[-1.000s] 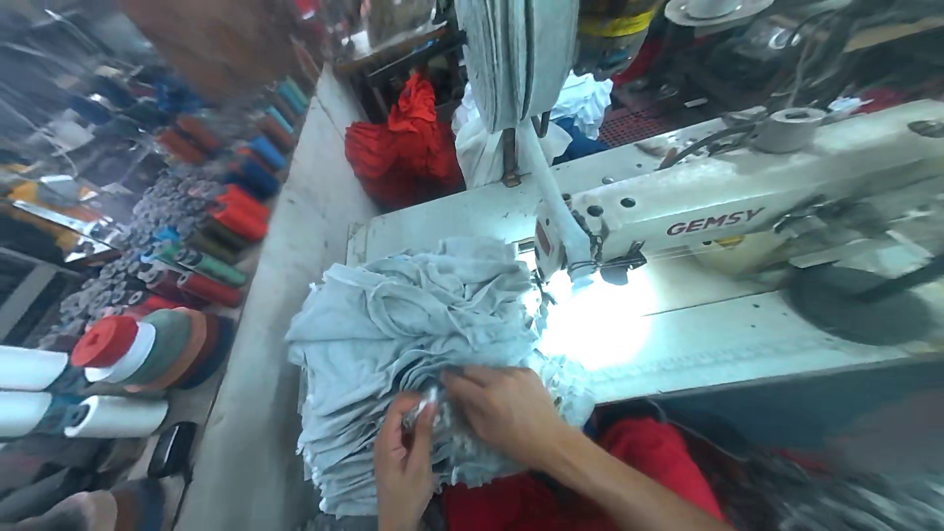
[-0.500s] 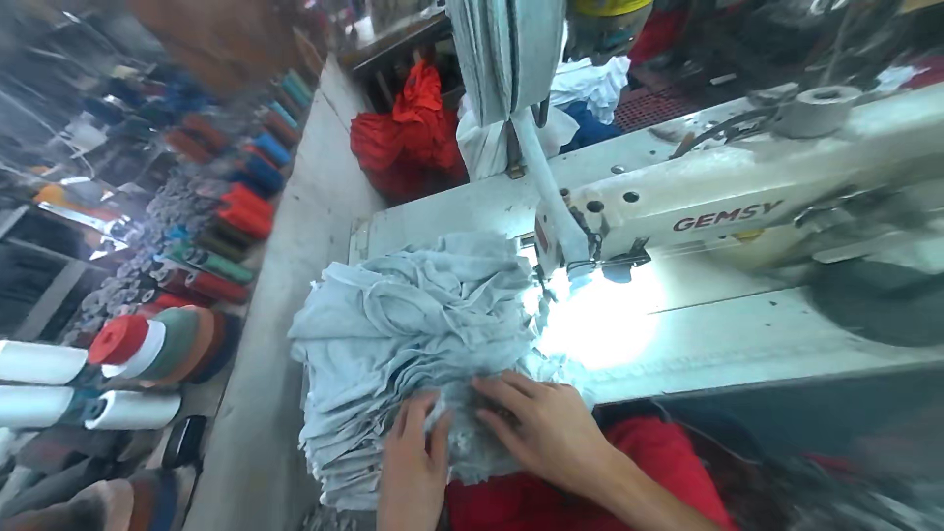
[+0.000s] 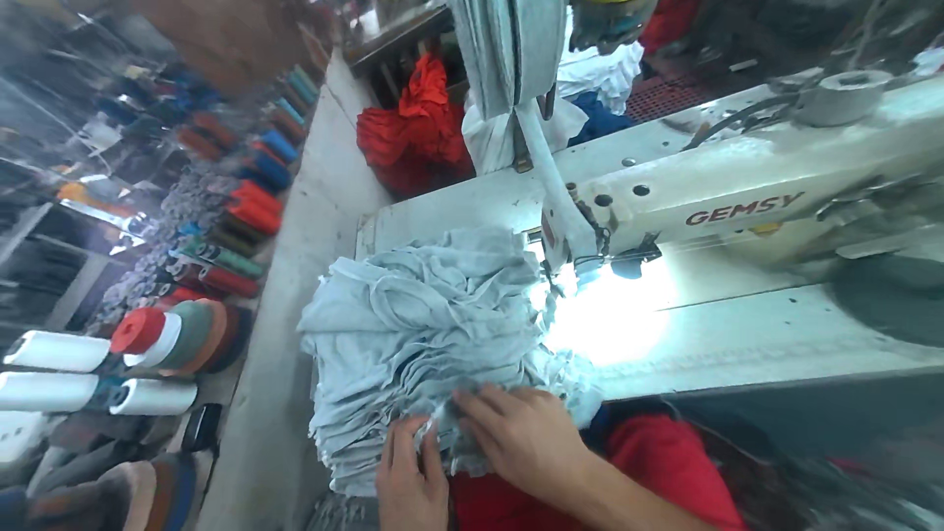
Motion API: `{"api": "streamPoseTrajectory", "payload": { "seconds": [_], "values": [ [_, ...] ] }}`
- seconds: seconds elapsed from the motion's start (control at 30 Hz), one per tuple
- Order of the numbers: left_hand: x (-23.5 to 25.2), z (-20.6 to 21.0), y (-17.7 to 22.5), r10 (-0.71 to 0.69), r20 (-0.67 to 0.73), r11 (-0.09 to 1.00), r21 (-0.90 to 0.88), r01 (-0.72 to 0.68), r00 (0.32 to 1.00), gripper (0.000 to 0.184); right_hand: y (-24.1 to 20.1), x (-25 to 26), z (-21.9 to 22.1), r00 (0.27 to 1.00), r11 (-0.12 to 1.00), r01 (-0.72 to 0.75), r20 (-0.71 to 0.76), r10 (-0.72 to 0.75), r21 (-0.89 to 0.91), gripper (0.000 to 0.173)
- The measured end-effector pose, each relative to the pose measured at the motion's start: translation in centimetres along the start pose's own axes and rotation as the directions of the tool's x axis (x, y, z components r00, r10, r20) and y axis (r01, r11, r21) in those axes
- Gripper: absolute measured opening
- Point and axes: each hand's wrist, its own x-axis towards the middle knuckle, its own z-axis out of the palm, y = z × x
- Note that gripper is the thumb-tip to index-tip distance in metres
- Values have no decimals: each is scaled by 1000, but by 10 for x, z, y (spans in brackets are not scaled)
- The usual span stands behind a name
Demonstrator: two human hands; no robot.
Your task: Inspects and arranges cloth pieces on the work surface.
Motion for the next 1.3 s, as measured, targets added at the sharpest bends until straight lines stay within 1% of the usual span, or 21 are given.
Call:
{"api": "streamPoseTrajectory", "payload": {
  "seconds": [0.07,0.13,0.17,0.2,0.27,0.33,0.53,0.63,0.7,0.77,0.83,0.87,0.93,1.0,1.07,1.1,1.17,1.2,1.27,1.3],
  "values": [
    [2,1,6,-45,56,998,34,43,997,25,3,-2,-3,1000,1000,-21,-15,21,-13,30],
    [7,3,11,-81,117,996,44,77,990,39,8,-4,-7,999,999,-38,-25,37,-26,30],
    [9,6,12,-77,132,996,51,71,988,43,9,-5,-9,999,999,-44,-32,43,-32,30],
    [11,9,12,-63,134,996,63,55,989,42,11,-7,-11,998,998,-51,-32,50,-31,30],
    [13,14,10,-12,101,996,92,3,995,28,11,-9,-11,998,998,-57,-28,57,-24,29],
    [10,12,9,25,47,994,104,-30,999,21,9,-8,-11,999,999,-45,-23,45,-12,30],
    [-3,1,17,-10,3,997,81,10,1000,17,-4,0,3,998,998,68,0,-68,-5,26],
    [-6,2,16,-15,30,998,53,13,999,16,-3,1,9,991,992,124,38,-124,-2,25],
    [-2,-5,13,-32,73,999,27,30,997,17,3,-2,10,990,989,134,41,-136,62,24],
    [10,-23,10,-38,84,999,-29,40,996,18,18,-13,4,992,979,97,57,-109,181,26],
    [33,-46,10,0,39,994,-113,4,999,17,43,-30,-4,995,964,41,74,-62,264,32],
    [48,-55,12,36,24,985,-169,-32,999,17,59,-40,-9,998,962,10,60,-27,273,33],
    [85,-64,25,122,25,955,-275,-111,992,14,101,-61,-17,997,976,-83,6,83,201,34],
    [131,-58,49,226,52,932,-302,-201,973,15,149,-81,-30,970,973,-226,-81,229,48,34],
    [180,-39,74,282,139,927,-294,-233,949,19,191,-97,-53,914,906,-397,-156,376,-145,37],
    [207,-26,86,275,199,940,-262,-219,941,22,206,-103,-66,880,855,-470,-197,433,-218,40],
    [264,8,106,221,289,964,-207,-164,931,24,230,-110,-82,812,767,-579,-288,508,-278,44],
    [292,30,112,203,305,969,-200,-145,930,24,236,-110,-85,785,740,-611,-333,522,-279,45],
    [347,74,124,162,341,979,-172,-107,926,29,242,-107,-82,759,720,-633,-414,503,-285,43],
    [367,93,131,177,354,980,-145,-133,918,31,244,-105,-78,757,717,-630,-443,481,-298,43]
  ]
}}
